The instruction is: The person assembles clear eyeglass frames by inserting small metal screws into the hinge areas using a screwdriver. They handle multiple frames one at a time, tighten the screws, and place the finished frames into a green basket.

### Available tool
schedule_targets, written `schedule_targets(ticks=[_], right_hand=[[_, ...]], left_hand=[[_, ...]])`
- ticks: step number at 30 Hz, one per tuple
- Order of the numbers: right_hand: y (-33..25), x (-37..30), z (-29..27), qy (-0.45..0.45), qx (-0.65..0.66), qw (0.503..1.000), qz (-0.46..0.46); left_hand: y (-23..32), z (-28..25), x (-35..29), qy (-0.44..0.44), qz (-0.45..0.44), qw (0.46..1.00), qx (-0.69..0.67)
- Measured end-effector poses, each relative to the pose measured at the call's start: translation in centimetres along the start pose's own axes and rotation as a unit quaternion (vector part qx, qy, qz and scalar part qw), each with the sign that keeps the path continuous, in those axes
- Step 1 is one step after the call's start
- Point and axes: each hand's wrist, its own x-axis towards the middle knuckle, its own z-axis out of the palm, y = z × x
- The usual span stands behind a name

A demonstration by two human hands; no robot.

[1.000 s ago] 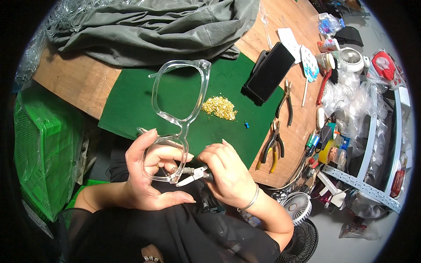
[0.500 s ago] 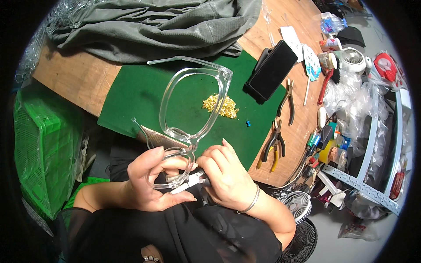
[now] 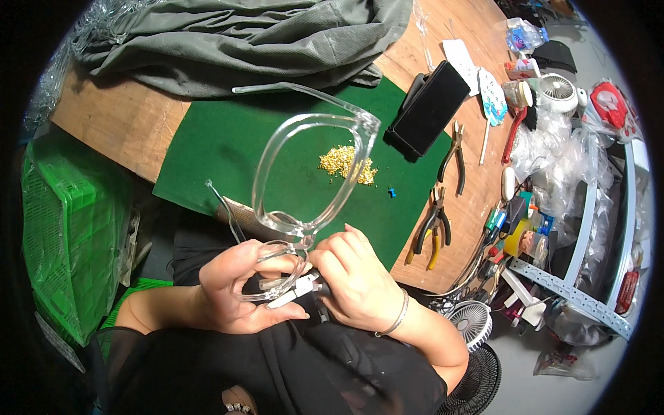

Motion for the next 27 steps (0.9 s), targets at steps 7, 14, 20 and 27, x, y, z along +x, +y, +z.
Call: schedule_targets(ticks=[7, 14, 20, 27], right_hand=[[0.2, -0.3, 1.2, 0.029, -0.022, 0.999, 0.016], [0.1, -0.7, 2.0, 0.040, -0.093, 0.995, 0.022], [0.1, -0.2, 1.3, 0.057, -0.052, 0.997, 0.006], [-0.5, 0.0, -0.2, 0.030, -0.100, 0.994, 0.016]], left_hand=[[-0.8, 1.6, -0.7, 0.103, 0.040, 0.994, 0.008], [-0.7, 1.6, -1.0, 0.098, 0.045, 0.993, 0.048], [-1.1, 1.5, -0.7, 0.110, 0.062, 0.992, 0.022], [-0.2, 0.3, -0.1, 0.015, -0.002, 1.000, 0.008]])
